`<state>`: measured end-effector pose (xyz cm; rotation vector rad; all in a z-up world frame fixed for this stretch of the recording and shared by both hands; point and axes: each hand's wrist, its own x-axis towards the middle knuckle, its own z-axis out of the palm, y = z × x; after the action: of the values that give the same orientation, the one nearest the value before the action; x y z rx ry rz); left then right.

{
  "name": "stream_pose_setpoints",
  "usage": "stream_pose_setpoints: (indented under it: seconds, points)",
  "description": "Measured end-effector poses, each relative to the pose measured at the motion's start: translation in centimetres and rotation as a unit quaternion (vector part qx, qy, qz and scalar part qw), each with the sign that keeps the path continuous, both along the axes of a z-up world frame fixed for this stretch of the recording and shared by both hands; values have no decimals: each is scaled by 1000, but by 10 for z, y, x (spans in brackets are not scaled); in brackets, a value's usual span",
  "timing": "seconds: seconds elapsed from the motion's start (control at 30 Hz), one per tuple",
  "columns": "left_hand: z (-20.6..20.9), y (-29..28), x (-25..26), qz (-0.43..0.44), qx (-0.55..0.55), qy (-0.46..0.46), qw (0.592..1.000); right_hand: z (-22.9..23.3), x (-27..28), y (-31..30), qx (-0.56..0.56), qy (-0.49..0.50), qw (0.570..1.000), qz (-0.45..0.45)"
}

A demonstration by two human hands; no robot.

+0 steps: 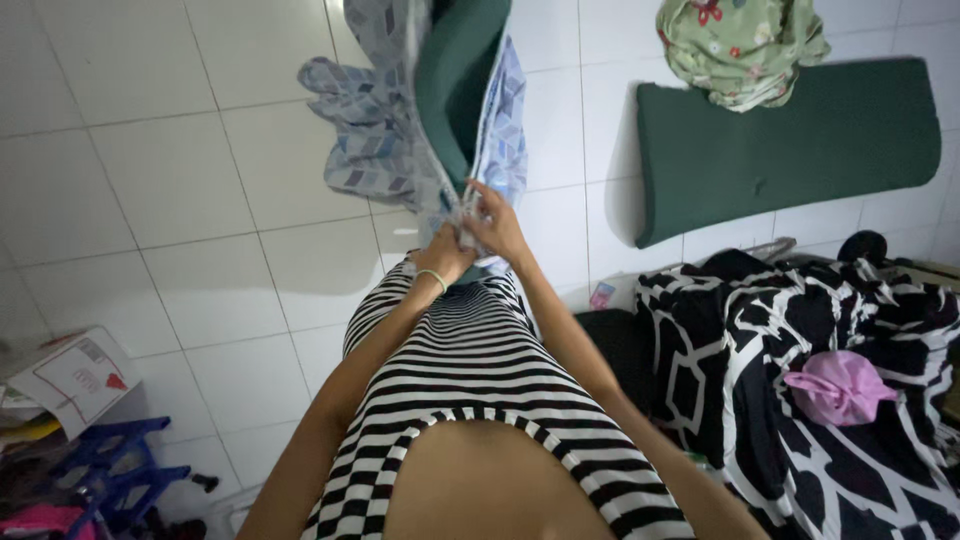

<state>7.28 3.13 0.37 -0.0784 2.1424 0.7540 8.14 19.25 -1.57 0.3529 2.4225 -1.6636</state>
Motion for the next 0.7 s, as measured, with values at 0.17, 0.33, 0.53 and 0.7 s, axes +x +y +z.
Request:
stream_pose_setpoints:
  seconds: [0.17, 0.33, 0.53, 0.7]
  points:
    - [-85, -14, 19, -118, 21, 134, 984, -2, 45, 14, 101, -7, 992, -80]
    - [-137, -22, 3, -111, 89, 261, 955, -6, 76, 27, 94, -144, 973, -151]
    - [-121, -18, -5, 86, 351, 89, 928, 21, 60, -5, 143, -42, 985, -89]
    - [-94, -30, -34, -30, 291, 137, 947, 57, 38, -34, 81, 18, 996, -41]
